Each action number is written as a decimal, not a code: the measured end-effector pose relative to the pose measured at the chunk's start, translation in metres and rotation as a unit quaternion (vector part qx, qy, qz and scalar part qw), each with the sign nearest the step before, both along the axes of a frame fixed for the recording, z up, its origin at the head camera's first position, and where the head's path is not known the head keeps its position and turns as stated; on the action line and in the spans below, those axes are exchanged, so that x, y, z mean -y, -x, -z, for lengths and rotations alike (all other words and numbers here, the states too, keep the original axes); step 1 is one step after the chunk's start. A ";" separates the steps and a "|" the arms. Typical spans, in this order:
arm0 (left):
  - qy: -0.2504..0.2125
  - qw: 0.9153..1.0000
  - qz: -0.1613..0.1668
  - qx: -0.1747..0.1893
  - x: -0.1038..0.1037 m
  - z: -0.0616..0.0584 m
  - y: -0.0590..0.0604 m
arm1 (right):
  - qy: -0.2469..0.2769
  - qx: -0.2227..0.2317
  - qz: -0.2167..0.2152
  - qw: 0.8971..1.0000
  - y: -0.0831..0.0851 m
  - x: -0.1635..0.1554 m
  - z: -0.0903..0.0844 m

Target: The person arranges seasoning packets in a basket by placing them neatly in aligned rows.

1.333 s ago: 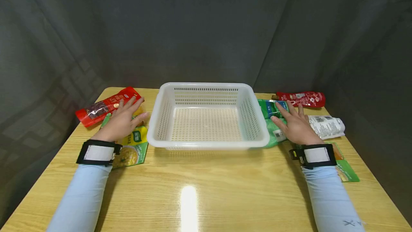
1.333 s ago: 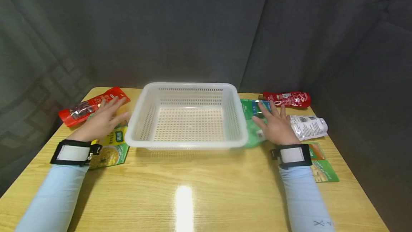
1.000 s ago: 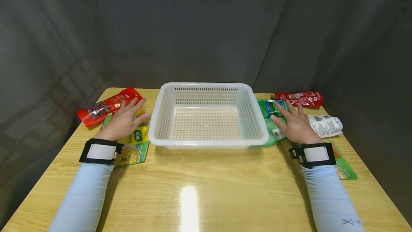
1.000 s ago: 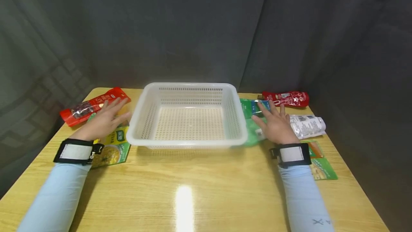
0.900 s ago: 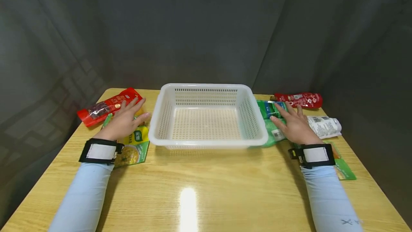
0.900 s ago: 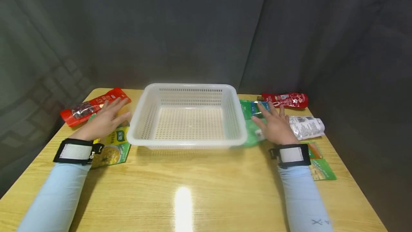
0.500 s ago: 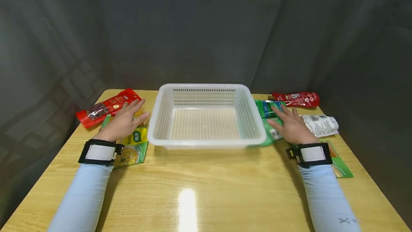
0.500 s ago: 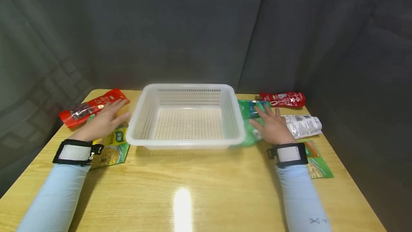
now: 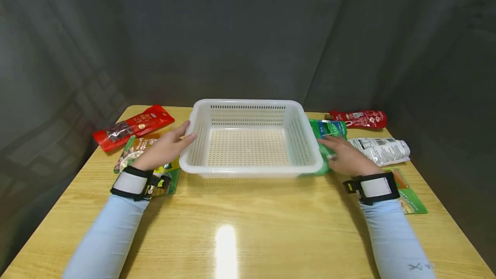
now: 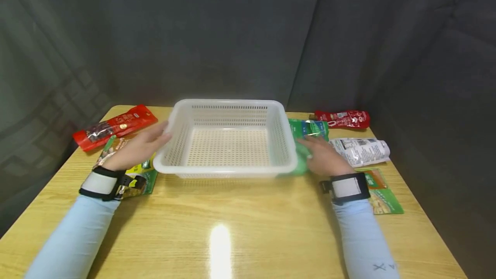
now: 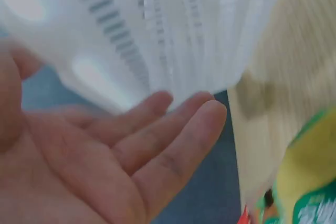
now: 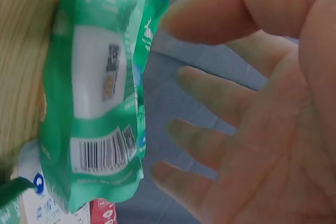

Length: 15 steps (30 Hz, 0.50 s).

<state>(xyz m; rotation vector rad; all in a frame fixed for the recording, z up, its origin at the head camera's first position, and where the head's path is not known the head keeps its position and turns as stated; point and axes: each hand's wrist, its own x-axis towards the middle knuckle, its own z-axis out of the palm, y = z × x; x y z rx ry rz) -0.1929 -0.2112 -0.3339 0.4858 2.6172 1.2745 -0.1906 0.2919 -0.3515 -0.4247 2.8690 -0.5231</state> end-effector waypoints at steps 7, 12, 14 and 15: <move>-0.032 0.999 -0.038 0.016 -0.009 0.010 0.005 | -0.026 -0.017 -0.027 0.999 -0.007 0.007 0.007; -0.028 0.999 -0.045 0.005 -0.009 0.014 0.006 | -0.065 -0.048 -0.044 0.996 -0.013 0.012 0.019; -0.028 0.999 -0.046 0.009 -0.009 0.015 0.006 | -0.090 -0.055 -0.047 0.993 -0.016 0.013 0.023; -0.026 0.999 -0.044 0.011 -0.008 0.015 0.007 | -0.102 -0.056 -0.049 0.992 -0.018 0.013 0.024</move>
